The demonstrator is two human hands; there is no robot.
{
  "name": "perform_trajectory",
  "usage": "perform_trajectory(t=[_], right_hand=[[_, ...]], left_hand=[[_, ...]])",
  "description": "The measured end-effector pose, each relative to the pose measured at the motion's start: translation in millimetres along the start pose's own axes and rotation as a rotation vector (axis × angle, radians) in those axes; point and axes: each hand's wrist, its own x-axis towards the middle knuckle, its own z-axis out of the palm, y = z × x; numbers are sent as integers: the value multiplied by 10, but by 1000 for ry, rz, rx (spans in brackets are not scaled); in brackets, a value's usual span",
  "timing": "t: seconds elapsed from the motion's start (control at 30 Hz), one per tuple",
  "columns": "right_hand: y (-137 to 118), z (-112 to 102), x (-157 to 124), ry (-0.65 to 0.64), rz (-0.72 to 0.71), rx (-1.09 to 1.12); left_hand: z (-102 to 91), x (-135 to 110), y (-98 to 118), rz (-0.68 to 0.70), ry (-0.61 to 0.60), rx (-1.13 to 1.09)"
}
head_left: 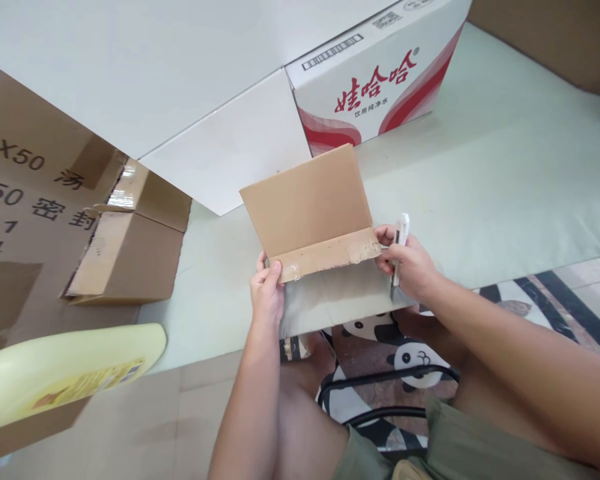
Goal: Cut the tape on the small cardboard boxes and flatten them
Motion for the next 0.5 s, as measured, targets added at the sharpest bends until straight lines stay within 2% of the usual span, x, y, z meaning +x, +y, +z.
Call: perform_trajectory(t=[0.07,0.17,0.27,0.5], right_hand=[[-12,-9,13,50,38,22],[-23,-18,31,156,82,-101],[-22,-30,45,185,110,-181],[-36,-89,77,151,170,-51]], left_hand=[[-2,-17,16,-7,-35,4],[-9,-43,21,42,-119,64],[1,-58,26,61,-175,84],[79,-5,96,-14,-66,-237]])
